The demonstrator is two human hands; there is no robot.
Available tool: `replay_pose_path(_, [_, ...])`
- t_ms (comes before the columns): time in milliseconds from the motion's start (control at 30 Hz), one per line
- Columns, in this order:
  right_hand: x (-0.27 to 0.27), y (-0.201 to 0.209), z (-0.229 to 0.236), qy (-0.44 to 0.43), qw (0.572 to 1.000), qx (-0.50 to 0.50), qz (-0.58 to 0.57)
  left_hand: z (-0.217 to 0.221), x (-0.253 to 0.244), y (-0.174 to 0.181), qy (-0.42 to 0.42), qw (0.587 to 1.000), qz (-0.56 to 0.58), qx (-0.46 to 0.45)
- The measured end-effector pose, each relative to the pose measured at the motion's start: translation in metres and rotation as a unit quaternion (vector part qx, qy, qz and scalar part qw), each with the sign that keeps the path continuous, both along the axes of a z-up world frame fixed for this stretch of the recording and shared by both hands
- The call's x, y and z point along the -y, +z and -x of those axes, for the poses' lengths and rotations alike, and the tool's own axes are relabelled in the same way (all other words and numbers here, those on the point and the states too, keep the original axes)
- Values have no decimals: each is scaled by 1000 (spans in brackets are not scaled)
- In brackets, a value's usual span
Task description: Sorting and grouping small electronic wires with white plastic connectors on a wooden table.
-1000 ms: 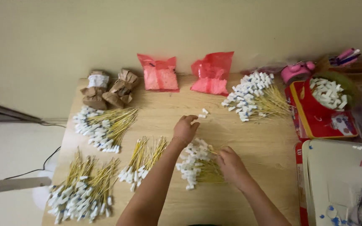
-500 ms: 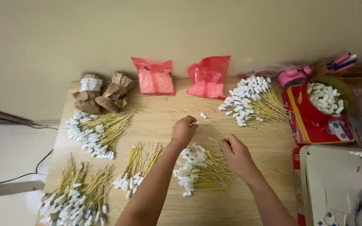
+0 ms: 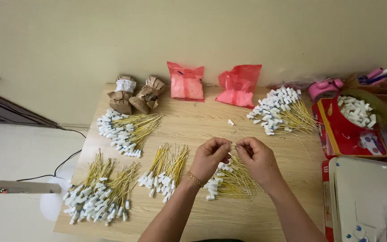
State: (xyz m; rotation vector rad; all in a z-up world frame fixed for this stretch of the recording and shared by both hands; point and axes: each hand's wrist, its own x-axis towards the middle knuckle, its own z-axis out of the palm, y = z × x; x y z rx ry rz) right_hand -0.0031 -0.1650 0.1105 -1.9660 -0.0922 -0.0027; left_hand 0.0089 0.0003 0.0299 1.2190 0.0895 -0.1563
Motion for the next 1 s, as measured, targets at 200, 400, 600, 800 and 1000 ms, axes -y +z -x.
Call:
replay_pose_path(200, [4,-1,16,-11,997,57,-49,18,8,14,17,994,108,-29])
replay_pose_path(400, [8,8,27,-15,995,102,-13,32,13,30,16,994,107,-16])
replay_pose_path(600, [6,12,34,0,986,154,59,37,12,35,27,997,73,-4])
replay_pose_path(800, [5,19,39,5,985,159,74,38,14,26,45,998,6,36])
replay_pose_path(1000, [3,-5,38,-18,987,-1,-160,43,17,41,48,997,13,64])
